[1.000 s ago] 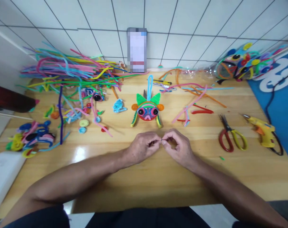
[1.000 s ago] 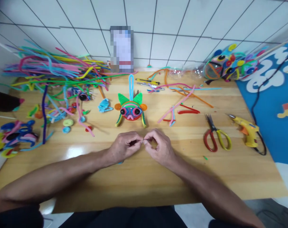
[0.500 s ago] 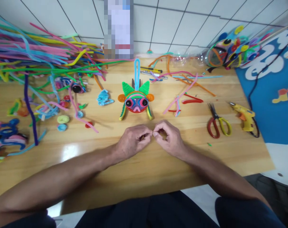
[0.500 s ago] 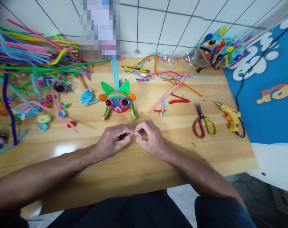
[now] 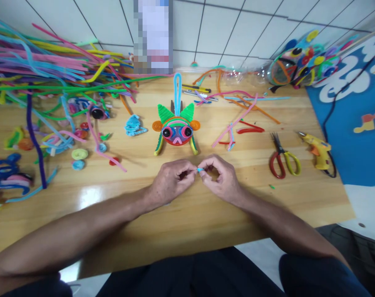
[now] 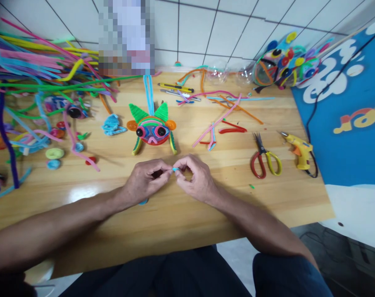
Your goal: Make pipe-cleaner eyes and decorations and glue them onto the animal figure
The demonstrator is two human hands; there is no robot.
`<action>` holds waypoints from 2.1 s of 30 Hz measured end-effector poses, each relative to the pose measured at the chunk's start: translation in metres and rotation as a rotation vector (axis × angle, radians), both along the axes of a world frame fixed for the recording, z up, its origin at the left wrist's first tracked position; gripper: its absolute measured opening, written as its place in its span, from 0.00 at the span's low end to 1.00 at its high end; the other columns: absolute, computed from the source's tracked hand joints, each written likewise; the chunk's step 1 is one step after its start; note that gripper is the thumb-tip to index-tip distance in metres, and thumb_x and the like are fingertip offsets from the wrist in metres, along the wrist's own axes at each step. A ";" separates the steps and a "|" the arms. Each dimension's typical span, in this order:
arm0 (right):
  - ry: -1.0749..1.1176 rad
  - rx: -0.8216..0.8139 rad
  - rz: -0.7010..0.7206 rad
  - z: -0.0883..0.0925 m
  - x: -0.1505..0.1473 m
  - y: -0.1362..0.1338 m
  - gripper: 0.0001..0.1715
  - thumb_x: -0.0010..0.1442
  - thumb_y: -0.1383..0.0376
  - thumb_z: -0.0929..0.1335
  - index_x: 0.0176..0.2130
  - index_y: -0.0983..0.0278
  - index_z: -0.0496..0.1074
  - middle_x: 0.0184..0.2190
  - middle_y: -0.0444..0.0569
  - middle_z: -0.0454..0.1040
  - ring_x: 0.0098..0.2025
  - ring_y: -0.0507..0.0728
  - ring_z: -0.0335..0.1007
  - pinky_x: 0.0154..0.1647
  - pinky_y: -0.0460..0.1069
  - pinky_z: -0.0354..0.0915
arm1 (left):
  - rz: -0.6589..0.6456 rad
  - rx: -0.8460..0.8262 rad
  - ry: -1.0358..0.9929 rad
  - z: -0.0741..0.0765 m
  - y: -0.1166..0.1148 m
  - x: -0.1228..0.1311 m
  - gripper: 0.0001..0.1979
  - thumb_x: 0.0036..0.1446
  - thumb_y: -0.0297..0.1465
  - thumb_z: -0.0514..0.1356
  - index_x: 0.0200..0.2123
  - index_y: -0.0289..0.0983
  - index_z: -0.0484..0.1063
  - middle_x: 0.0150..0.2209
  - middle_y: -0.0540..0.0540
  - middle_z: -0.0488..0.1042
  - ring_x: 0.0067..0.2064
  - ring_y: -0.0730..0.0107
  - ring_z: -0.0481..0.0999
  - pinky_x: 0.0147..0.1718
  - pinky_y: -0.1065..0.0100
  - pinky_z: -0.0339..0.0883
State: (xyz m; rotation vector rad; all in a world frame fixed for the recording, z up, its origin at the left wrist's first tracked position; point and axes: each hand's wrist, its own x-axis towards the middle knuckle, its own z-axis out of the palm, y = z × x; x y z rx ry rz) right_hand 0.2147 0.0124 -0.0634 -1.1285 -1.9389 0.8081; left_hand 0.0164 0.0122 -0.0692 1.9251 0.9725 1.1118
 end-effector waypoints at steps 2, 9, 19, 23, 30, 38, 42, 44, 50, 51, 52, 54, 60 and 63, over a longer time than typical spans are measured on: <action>0.000 -0.006 -0.010 0.000 0.000 0.000 0.08 0.60 0.73 0.68 0.38 0.60 0.72 0.31 0.43 0.75 0.31 0.52 0.71 0.33 0.48 0.67 | -0.004 -0.005 0.002 0.001 0.000 0.000 0.07 0.60 0.19 0.61 0.32 0.34 0.76 0.25 0.52 0.75 0.25 0.80 0.70 0.26 0.78 0.62; -0.004 0.012 -0.017 0.001 0.000 0.000 0.07 0.62 0.72 0.68 0.38 0.60 0.72 0.30 0.43 0.75 0.32 0.52 0.72 0.33 0.49 0.68 | 0.003 -0.050 -0.009 0.001 0.000 0.000 0.06 0.61 0.21 0.61 0.32 0.34 0.76 0.24 0.52 0.74 0.24 0.80 0.69 0.25 0.78 0.61; 0.001 0.059 0.004 0.003 0.000 0.001 0.09 0.60 0.74 0.68 0.38 0.60 0.72 0.30 0.43 0.75 0.32 0.52 0.72 0.34 0.48 0.68 | 0.017 -0.125 0.025 0.006 0.000 0.000 0.03 0.61 0.24 0.63 0.39 0.33 0.76 0.25 0.54 0.72 0.22 0.81 0.65 0.22 0.79 0.58; -0.032 0.105 0.018 0.003 0.000 0.001 0.09 0.61 0.74 0.68 0.38 0.60 0.71 0.30 0.43 0.75 0.32 0.52 0.72 0.34 0.48 0.68 | 0.028 -0.106 0.042 0.006 0.001 0.000 0.02 0.61 0.24 0.63 0.35 0.34 0.77 0.24 0.54 0.73 0.22 0.82 0.65 0.22 0.78 0.58; -0.036 0.152 0.010 0.004 0.000 0.000 0.08 0.64 0.73 0.68 0.39 0.61 0.74 0.30 0.44 0.77 0.31 0.52 0.73 0.34 0.48 0.69 | 0.022 -0.216 0.024 0.007 0.000 0.000 0.06 0.62 0.24 0.62 0.33 0.33 0.78 0.24 0.52 0.77 0.22 0.81 0.67 0.21 0.78 0.57; -0.042 0.187 0.006 0.003 -0.001 0.000 0.09 0.65 0.73 0.69 0.42 0.60 0.75 0.30 0.44 0.77 0.32 0.52 0.74 0.33 0.48 0.70 | 0.012 -0.338 -0.050 0.006 0.001 0.000 0.06 0.61 0.25 0.61 0.32 0.34 0.78 0.24 0.52 0.77 0.23 0.81 0.67 0.21 0.77 0.57; -0.051 0.183 0.011 0.002 0.000 -0.001 0.12 0.65 0.73 0.69 0.46 0.60 0.75 0.32 0.45 0.78 0.33 0.53 0.75 0.36 0.49 0.72 | 0.002 -0.350 -0.067 0.007 0.002 0.000 0.06 0.59 0.25 0.61 0.31 0.34 0.77 0.24 0.52 0.77 0.23 0.80 0.66 0.22 0.77 0.57; -0.054 0.173 0.015 0.002 0.000 -0.001 0.14 0.65 0.72 0.69 0.50 0.60 0.74 0.33 0.45 0.79 0.35 0.54 0.76 0.38 0.50 0.73 | 0.009 -0.344 -0.059 0.007 0.002 0.000 0.05 0.58 0.25 0.61 0.30 0.34 0.76 0.24 0.52 0.77 0.23 0.80 0.66 0.23 0.77 0.58; -0.052 0.042 -0.039 0.005 0.001 0.000 0.07 0.63 0.69 0.69 0.43 0.59 0.72 0.34 0.46 0.78 0.35 0.54 0.75 0.36 0.50 0.71 | 0.040 -0.398 -0.127 0.005 0.002 0.002 0.07 0.61 0.29 0.62 0.31 0.35 0.76 0.25 0.51 0.76 0.24 0.79 0.68 0.25 0.76 0.62; -0.059 0.036 -0.036 0.005 0.001 0.000 0.05 0.63 0.69 0.69 0.40 0.59 0.72 0.32 0.45 0.77 0.34 0.54 0.74 0.35 0.50 0.70 | 0.048 -0.415 -0.145 0.004 0.002 0.002 0.07 0.62 0.31 0.63 0.32 0.35 0.76 0.25 0.51 0.76 0.25 0.78 0.68 0.25 0.76 0.62; -0.062 0.035 -0.032 0.005 0.001 0.001 0.03 0.63 0.69 0.69 0.38 0.59 0.71 0.31 0.45 0.76 0.33 0.54 0.73 0.35 0.50 0.69 | 0.053 -0.430 -0.155 0.004 0.002 0.001 0.08 0.63 0.32 0.63 0.32 0.35 0.76 0.26 0.50 0.76 0.26 0.77 0.69 0.25 0.75 0.63; -0.052 0.029 -0.032 0.004 0.002 0.003 0.05 0.64 0.69 0.68 0.35 0.59 0.70 0.29 0.44 0.74 0.32 0.53 0.71 0.34 0.50 0.67 | 0.043 -0.451 -0.148 0.005 0.003 0.000 0.09 0.63 0.34 0.63 0.33 0.35 0.77 0.26 0.50 0.75 0.26 0.76 0.69 0.26 0.74 0.63; -0.001 -0.069 -0.039 0.004 0.003 0.005 0.06 0.64 0.68 0.68 0.32 0.61 0.70 0.27 0.42 0.73 0.28 0.51 0.67 0.31 0.48 0.64 | -0.059 -0.492 -0.116 0.012 0.008 -0.007 0.12 0.68 0.37 0.59 0.34 0.36 0.75 0.29 0.50 0.74 0.31 0.73 0.71 0.32 0.71 0.66; 0.001 -0.086 -0.002 0.004 0.004 0.006 0.07 0.63 0.68 0.68 0.31 0.61 0.70 0.26 0.41 0.72 0.28 0.51 0.67 0.31 0.47 0.62 | -0.096 -0.513 -0.110 0.014 0.009 -0.007 0.11 0.67 0.37 0.61 0.36 0.35 0.76 0.30 0.49 0.76 0.31 0.73 0.71 0.32 0.71 0.66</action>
